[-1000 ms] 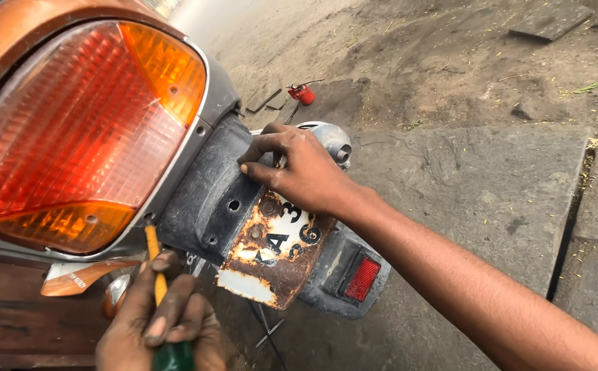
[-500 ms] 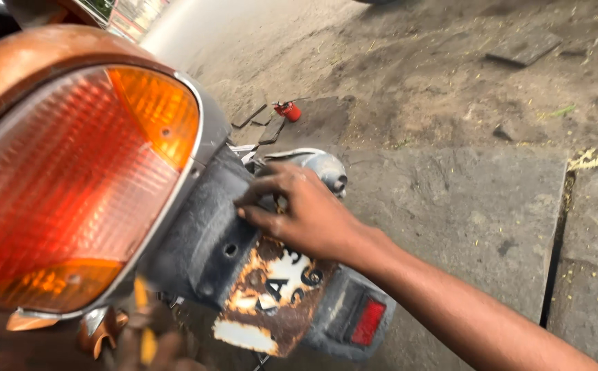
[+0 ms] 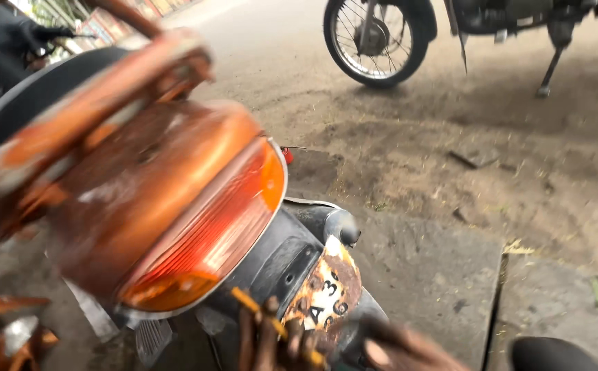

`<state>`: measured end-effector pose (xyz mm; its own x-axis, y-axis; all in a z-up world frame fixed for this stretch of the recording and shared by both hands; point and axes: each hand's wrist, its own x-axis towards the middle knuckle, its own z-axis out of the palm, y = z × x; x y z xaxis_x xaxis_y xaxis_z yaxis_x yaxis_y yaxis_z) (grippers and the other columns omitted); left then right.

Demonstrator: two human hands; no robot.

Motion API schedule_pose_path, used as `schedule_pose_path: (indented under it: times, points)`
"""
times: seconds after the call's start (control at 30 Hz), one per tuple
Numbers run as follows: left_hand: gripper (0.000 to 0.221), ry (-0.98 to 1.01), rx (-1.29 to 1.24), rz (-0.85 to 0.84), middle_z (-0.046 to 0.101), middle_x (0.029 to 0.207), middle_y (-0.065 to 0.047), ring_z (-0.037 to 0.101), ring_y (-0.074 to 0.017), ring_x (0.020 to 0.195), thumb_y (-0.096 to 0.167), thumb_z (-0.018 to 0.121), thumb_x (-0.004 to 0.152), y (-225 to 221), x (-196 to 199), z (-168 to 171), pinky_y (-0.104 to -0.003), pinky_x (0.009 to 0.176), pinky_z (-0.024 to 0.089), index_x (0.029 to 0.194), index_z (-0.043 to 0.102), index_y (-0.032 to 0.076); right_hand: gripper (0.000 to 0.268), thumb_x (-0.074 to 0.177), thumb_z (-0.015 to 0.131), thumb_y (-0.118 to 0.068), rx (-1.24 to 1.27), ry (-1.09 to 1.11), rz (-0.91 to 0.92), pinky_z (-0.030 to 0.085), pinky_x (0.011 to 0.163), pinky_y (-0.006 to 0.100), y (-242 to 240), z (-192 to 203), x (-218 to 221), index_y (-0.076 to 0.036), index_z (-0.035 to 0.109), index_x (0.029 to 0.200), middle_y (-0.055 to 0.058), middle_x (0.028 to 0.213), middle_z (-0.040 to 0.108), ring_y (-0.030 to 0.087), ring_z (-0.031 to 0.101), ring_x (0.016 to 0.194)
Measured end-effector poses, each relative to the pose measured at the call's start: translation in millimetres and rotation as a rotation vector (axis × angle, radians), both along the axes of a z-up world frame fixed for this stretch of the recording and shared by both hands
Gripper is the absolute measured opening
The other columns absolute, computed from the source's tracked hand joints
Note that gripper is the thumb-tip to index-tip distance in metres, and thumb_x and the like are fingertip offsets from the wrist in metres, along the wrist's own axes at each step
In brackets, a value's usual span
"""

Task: The person uses a screwdriver to unscrew the fasteners holding the tail light assembly on the rear of an orange scooter, working around the rusty license plate bracket. They reposition around the light to reach different screws and continue loosening the mounting screws.

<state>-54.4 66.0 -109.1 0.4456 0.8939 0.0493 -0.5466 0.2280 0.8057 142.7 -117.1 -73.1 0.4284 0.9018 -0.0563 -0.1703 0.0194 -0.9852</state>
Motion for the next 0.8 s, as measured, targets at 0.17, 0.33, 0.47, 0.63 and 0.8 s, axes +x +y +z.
schedule_pose_path:
  times: [0.17,0.33,0.47,0.63,0.8]
  points:
    - [0.058,-0.002,-0.11,0.087,0.063,0.109,-0.007,0.059,-0.0155,0.068,0.016,0.054,0.096,-58,63,114,-0.034,0.059,0.058,0.153,0.044,0.016,0.05,0.095,0.065,-0.039,-0.222,0.471,0.113,0.05,0.104,0.032,-34,0,-14,-0.007,0.07,0.133,0.011,0.126,0.072,0.021,0.068,0.118]
    - [0.066,0.013,-0.017,0.099,0.07,0.118,-0.009,0.067,-0.0181,0.094,0.011,0.066,0.09,-51,42,124,-0.037,0.084,0.057,0.152,0.045,0.006,0.035,0.111,0.052,-0.036,0.184,1.064,0.516,0.047,0.055,0.024,-52,62,-35,-0.005,0.062,0.097,-0.002,0.071,0.06,0.009,0.057,0.059]
    - [0.054,0.229,0.505,0.355,0.068,0.121,-0.008,0.066,-0.0188,0.112,0.015,0.072,0.09,-37,-4,163,-0.034,0.1,0.05,0.14,0.053,0.004,0.037,0.1,0.065,-0.034,-0.141,0.929,0.23,0.018,0.033,0.019,-43,106,-51,-0.009,0.052,0.077,-0.006,0.054,0.04,0.003,0.029,0.037]
    - [0.017,0.115,1.05,0.676,0.062,0.118,-0.005,0.062,-0.0134,0.112,0.011,0.064,0.112,-3,-51,267,-0.03,0.107,0.053,0.119,0.056,-0.002,0.024,0.092,0.07,-0.024,-0.332,0.697,-0.16,0.015,0.033,0.022,-32,143,-73,-0.007,0.056,0.081,0.0,0.062,0.049,0.004,0.027,0.038]
    - [0.026,0.37,2.07,0.932,0.065,0.113,-0.021,0.062,-0.0326,0.106,0.017,0.064,0.109,99,-14,366,-0.04,0.094,0.049,0.12,0.06,-0.006,0.035,0.095,0.075,-0.026,-0.313,0.231,-0.136,0.022,0.035,0.024,-32,136,-81,-0.007,0.075,0.125,0.002,0.063,0.045,0.006,0.032,0.04]
